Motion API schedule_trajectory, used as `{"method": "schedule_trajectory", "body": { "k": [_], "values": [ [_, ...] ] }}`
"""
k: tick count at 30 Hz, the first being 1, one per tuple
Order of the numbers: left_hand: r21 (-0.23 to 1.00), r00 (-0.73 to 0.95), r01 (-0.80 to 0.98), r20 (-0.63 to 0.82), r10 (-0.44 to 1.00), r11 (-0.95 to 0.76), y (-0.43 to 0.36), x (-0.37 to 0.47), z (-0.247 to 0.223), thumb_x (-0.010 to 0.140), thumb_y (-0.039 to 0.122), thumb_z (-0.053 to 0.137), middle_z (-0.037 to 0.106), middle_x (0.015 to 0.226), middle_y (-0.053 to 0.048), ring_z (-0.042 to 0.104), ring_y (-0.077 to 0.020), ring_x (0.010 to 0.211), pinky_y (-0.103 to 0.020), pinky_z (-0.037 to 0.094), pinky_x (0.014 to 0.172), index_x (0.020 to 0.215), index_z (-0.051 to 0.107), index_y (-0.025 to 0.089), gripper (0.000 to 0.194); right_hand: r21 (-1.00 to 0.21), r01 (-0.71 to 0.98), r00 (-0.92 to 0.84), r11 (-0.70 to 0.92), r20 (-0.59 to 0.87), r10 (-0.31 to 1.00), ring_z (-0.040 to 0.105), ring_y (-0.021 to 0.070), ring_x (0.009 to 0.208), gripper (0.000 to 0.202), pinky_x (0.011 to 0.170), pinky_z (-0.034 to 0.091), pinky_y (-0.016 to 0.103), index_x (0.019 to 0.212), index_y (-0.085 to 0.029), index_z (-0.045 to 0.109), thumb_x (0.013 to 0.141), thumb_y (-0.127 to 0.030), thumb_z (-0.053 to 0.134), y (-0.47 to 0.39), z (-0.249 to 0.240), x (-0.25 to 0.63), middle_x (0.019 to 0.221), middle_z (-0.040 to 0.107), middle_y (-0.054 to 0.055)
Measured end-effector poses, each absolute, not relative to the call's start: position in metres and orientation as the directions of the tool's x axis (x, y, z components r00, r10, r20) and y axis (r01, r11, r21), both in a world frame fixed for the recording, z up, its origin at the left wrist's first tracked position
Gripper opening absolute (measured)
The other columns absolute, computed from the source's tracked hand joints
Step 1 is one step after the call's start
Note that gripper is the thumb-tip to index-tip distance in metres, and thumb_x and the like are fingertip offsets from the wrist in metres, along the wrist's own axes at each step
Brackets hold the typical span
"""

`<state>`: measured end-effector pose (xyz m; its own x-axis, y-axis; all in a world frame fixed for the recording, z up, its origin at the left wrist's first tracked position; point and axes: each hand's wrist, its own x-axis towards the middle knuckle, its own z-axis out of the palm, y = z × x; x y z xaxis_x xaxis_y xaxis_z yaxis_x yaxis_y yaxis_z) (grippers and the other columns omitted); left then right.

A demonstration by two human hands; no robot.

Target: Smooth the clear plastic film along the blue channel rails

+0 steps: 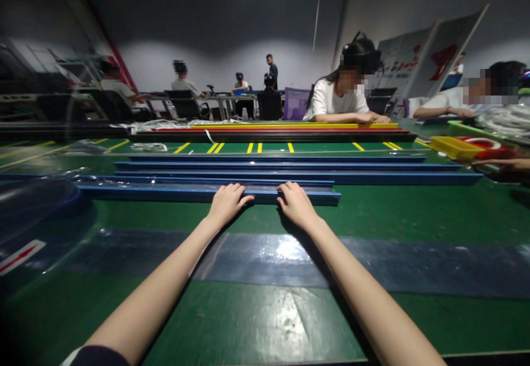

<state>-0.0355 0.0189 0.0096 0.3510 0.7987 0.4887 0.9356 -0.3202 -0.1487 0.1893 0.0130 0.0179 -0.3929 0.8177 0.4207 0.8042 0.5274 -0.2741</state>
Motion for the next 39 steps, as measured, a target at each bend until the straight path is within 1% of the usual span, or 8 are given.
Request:
{"method": "schedule_trajectory", "body": {
  "k": [6, 14, 20, 25, 30, 32, 35, 39],
  "values": [
    [-0.141, 0.342, 0.938, 0.509, 0.79, -0.316, 0.021, -0.035, 0.006, 0.087, 0.052, 0.041, 0.063, 0.085, -0.006, 0.055, -0.0212, 0.084, -0.032, 0.032, 0.07, 0.083, 0.058, 0.017, 0.038, -0.216, 0.857, -0.352, 0.468, 0.418, 0.838, 0.05, 0.0196, 0.092, 0.018, 0.08, 0.037, 0.03, 0.098, -0.016, 0.057, 0.083, -0.015, 0.046, 0.018, 0.009, 0.171, 0.099, 0.058, 0.009],
    [-0.15, 0.355, 0.934, 0.514, 0.781, -0.325, 0.019, -0.037, 0.006, 0.086, 0.052, 0.042, 0.063, 0.084, -0.005, 0.055, -0.0202, 0.083, -0.031, 0.033, 0.07, 0.082, 0.057, 0.018, 0.038, -0.246, 0.841, -0.351, 0.482, 0.431, 0.831, 0.049, 0.0191, 0.087, 0.019, 0.076, 0.037, 0.029, 0.09, -0.016, 0.058, 0.079, -0.009, 0.045, 0.02, 0.009, 0.174, 0.091, 0.057, 0.008],
    [-0.139, 0.392, 0.917, 0.499, 0.773, -0.375, 0.014, -0.034, 0.008, 0.087, 0.052, 0.041, 0.063, 0.087, -0.004, 0.055, -0.0191, 0.084, -0.03, 0.033, 0.071, 0.087, 0.056, 0.018, 0.037, -0.258, 0.821, -0.4, 0.509, 0.375, 0.836, 0.05, 0.0182, 0.083, 0.019, 0.073, 0.037, 0.027, 0.087, -0.016, 0.058, 0.076, -0.008, 0.045, 0.02, 0.011, 0.188, 0.085, 0.056, 0.007],
    [-0.137, 0.433, 0.894, 0.512, 0.742, -0.427, 0.012, -0.03, 0.005, 0.087, 0.049, 0.042, 0.062, 0.089, -0.005, 0.054, -0.0194, 0.087, -0.031, 0.033, 0.077, 0.089, 0.056, 0.018, 0.034, -0.238, 0.821, -0.44, 0.518, 0.313, 0.841, 0.052, 0.0177, 0.08, 0.023, 0.071, 0.037, 0.025, 0.086, -0.016, 0.058, 0.071, -0.005, 0.044, 0.018, 0.017, 0.219, 0.083, 0.057, 0.007],
    [-0.146, 0.428, 0.895, 0.544, 0.721, -0.421, 0.008, -0.031, 0.005, 0.086, 0.049, 0.045, 0.062, 0.089, -0.006, 0.053, -0.0204, 0.087, -0.033, 0.032, 0.078, 0.088, 0.056, 0.018, 0.034, -0.233, 0.857, -0.405, 0.46, 0.248, 0.88, 0.054, 0.0174, 0.078, 0.024, 0.068, 0.037, 0.024, 0.083, -0.017, 0.059, 0.066, -0.005, 0.045, 0.016, 0.021, 0.264, 0.083, 0.061, 0.007],
    [-0.137, 0.41, 0.904, 0.549, 0.728, -0.405, 0.007, -0.031, 0.007, 0.086, 0.049, 0.045, 0.062, 0.088, -0.006, 0.053, -0.0208, 0.086, -0.033, 0.032, 0.077, 0.087, 0.056, 0.018, 0.033, -0.22, 0.884, -0.362, 0.413, 0.24, 0.901, 0.054, 0.0166, 0.073, 0.021, 0.066, 0.037, 0.024, 0.08, -0.018, 0.059, 0.067, -0.007, 0.047, 0.016, 0.021, 0.281, 0.08, 0.062, 0.006],
    [-0.13, 0.395, 0.912, 0.542, 0.742, -0.39, 0.005, -0.03, 0.008, 0.086, 0.049, 0.045, 0.062, 0.089, -0.007, 0.053, -0.0212, 0.086, -0.033, 0.032, 0.075, 0.088, 0.056, 0.018, 0.033, -0.179, 0.924, -0.296, 0.338, 0.225, 0.928, 0.055, 0.0168, 0.073, 0.019, 0.064, 0.037, 0.024, 0.079, -0.018, 0.059, 0.068, -0.007, 0.047, 0.014, 0.021, 0.295, 0.079, 0.062, 0.006],
    [-0.143, 0.393, 0.915, 0.525, 0.755, -0.377, 0.005, -0.029, 0.007, 0.087, 0.049, 0.042, 0.062, 0.089, -0.007, 0.052, -0.0215, 0.086, -0.033, 0.031, 0.074, 0.087, 0.056, 0.018, 0.034, -0.043, 0.953, -0.284, 0.299, 0.201, 0.937, 0.056, 0.0192, 0.079, 0.02, 0.067, 0.037, 0.026, 0.083, -0.017, 0.059, 0.069, -0.007, 0.049, 0.007, 0.023, 0.287, 0.085, 0.062, 0.009]
  ]
}}
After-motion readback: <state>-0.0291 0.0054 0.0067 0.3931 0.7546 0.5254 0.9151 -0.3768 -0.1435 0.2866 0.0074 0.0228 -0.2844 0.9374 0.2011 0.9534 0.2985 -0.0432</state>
